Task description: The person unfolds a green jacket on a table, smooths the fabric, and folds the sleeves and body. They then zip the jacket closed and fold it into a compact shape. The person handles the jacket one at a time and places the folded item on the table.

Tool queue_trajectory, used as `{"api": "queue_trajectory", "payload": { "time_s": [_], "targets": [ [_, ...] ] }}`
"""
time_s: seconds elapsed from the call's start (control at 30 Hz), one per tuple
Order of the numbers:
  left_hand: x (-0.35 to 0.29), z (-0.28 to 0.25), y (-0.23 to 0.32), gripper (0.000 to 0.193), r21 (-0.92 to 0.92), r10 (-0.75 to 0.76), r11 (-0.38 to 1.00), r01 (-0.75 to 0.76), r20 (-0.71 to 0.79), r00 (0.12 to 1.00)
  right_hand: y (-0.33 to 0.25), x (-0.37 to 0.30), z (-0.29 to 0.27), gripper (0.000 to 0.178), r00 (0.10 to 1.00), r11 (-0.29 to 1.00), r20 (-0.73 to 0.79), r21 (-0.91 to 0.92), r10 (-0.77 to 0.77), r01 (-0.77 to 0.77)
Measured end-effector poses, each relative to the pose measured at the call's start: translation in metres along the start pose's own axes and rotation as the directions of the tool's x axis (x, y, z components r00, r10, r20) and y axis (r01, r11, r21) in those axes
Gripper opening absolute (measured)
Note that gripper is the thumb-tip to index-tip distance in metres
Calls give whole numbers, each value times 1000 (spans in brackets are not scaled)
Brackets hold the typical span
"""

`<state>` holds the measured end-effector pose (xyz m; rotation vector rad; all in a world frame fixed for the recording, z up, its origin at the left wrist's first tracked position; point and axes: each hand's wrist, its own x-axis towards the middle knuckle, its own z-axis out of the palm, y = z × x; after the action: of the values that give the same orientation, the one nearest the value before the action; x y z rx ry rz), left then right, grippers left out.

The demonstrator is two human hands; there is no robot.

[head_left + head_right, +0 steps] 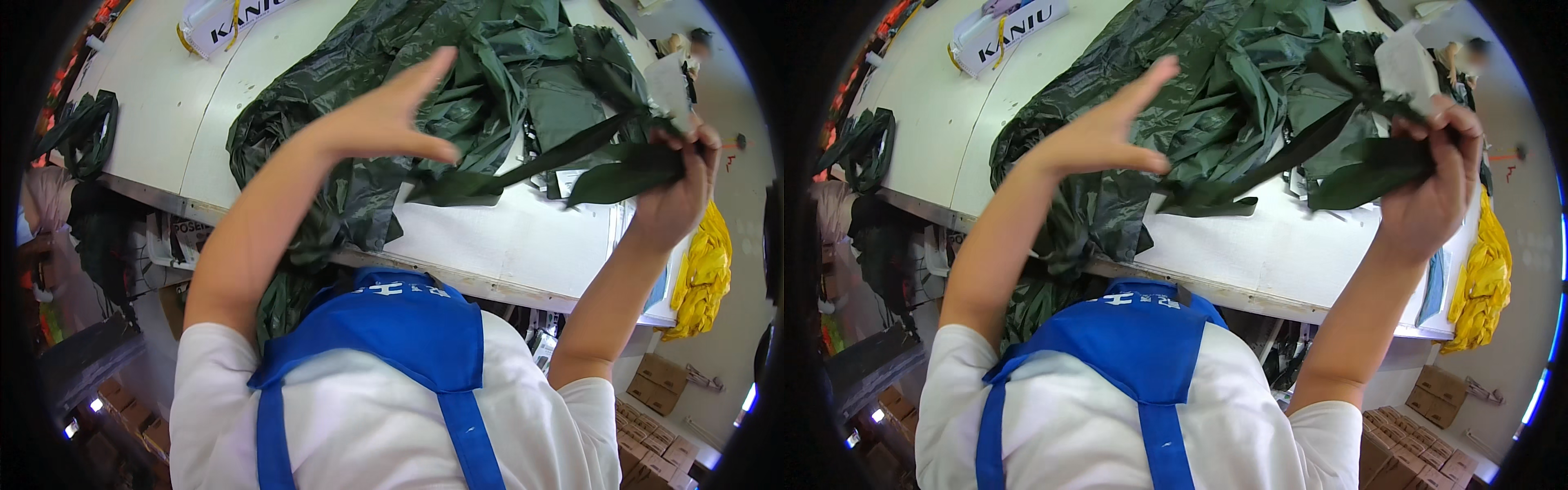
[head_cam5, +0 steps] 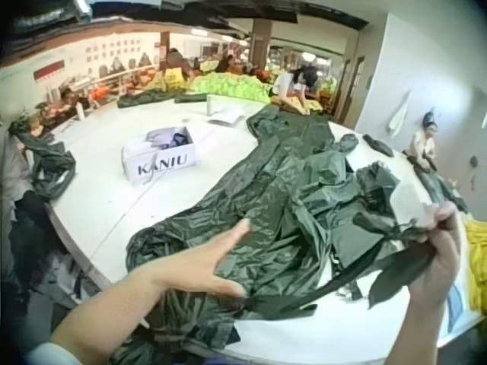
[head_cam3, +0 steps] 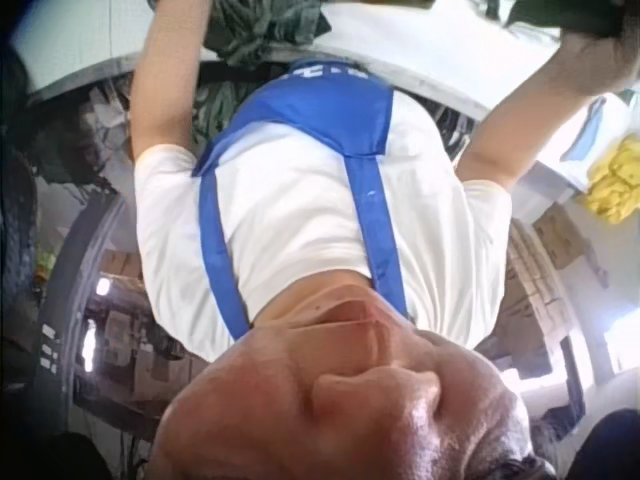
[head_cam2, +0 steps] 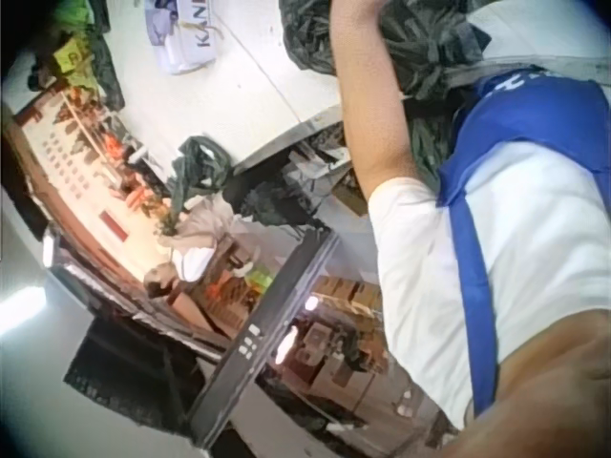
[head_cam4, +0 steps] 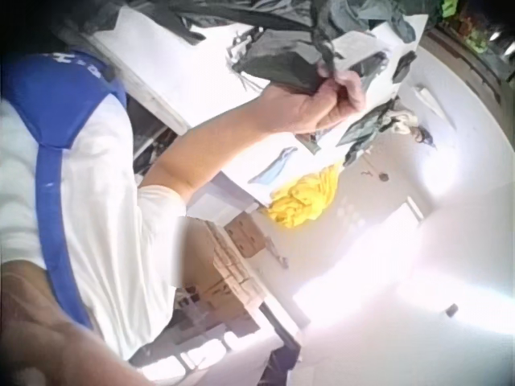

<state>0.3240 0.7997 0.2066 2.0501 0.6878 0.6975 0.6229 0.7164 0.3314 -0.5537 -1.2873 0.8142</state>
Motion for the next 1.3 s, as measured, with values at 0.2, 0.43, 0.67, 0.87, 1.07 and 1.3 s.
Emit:
{"api": "queue_trajectory", "payload": {
  "time_s": [0.2,0.43,0.67,0.87,1.07,1.3],
  "targets": [
    [79,45,113,48,-886,273,446,-126,1,962,-1,14,40,29,992,947,116,-320,58,-18],
    [77,63,135,29,-996,241,65,68,82,967,33,-76,50,53,925,801,-36,-488,379,-347],
    [15,34,82,37,-821,481,483,-305,-43,876,43,-198,35,28,634,635,-57,-16,771,-773],
    [-45,88,66,37,-800,189,584,-135,-28,982,-17,-196,44,61,750,819,-330,213,574,-533],
    [-53,108,106,26,414,658,722,-554,-163,735,-34,-195,48,50,899,899,-190,-124,395,-421],
    [-60,131,140,34,294,665,738,-607,-165,729,-56,-208,27,33,976,828,138,-518,-170,217]
  ]
}}
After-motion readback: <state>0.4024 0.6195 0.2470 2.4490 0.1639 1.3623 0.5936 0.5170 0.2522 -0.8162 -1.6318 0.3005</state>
